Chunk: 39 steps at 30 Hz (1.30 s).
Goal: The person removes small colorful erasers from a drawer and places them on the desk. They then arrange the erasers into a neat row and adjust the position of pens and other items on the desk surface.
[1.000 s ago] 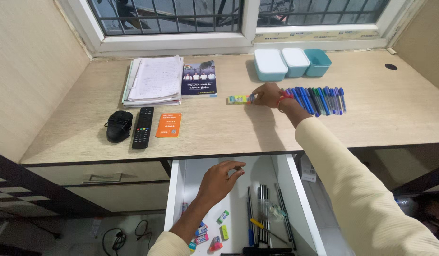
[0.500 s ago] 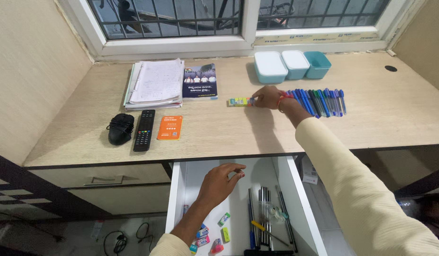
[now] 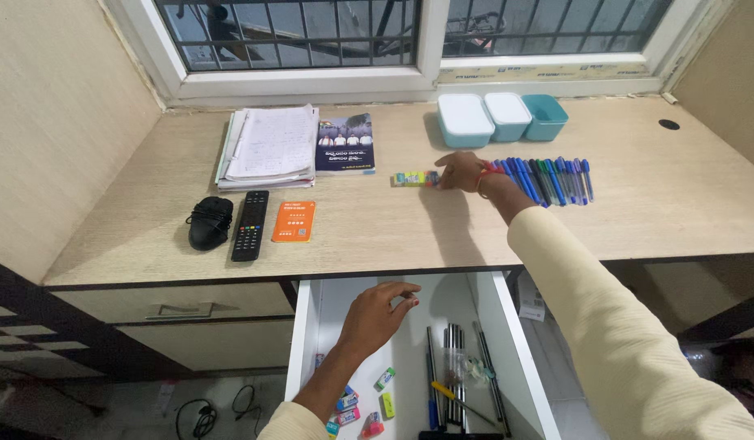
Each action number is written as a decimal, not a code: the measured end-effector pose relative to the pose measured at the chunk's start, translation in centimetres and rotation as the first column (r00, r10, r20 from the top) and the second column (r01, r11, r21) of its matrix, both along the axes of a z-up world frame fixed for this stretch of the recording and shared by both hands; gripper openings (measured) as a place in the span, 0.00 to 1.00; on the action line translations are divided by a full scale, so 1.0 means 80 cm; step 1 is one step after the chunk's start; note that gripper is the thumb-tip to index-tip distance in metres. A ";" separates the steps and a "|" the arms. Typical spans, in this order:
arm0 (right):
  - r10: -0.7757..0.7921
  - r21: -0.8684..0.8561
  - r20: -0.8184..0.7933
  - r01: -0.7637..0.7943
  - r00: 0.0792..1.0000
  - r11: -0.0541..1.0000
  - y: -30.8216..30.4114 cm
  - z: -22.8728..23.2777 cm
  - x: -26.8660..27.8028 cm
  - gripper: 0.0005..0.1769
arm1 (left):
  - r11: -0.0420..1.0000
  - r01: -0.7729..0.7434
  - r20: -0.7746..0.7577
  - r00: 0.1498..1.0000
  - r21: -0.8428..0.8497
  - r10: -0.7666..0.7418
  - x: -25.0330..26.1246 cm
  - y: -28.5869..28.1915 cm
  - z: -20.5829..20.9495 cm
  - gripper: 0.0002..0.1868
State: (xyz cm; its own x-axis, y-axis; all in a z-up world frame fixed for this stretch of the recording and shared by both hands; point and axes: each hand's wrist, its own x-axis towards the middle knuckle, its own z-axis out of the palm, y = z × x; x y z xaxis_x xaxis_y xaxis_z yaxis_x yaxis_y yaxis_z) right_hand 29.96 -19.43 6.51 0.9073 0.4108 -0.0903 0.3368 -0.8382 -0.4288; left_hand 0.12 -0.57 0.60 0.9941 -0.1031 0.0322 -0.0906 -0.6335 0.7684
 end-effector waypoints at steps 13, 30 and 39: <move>0.016 0.036 0.105 -0.020 0.994 0.999 -0.003 -0.001 -0.019 0.32 | 0.999 0.023 0.096 0.995 0.027 -0.025 0.001 0.003 -0.007 0.14; -0.063 0.542 0.208 -0.061 0.976 0.838 0.001 -0.044 -0.264 0.21 | 0.972 -0.062 0.218 0.976 0.227 0.012 0.000 0.033 -0.026 0.11; -0.042 0.498 0.137 -0.032 0.990 0.867 -0.010 -0.081 -0.308 0.19 | 0.799 0.093 -0.047 0.996 0.594 -0.081 0.012 0.048 -0.078 0.13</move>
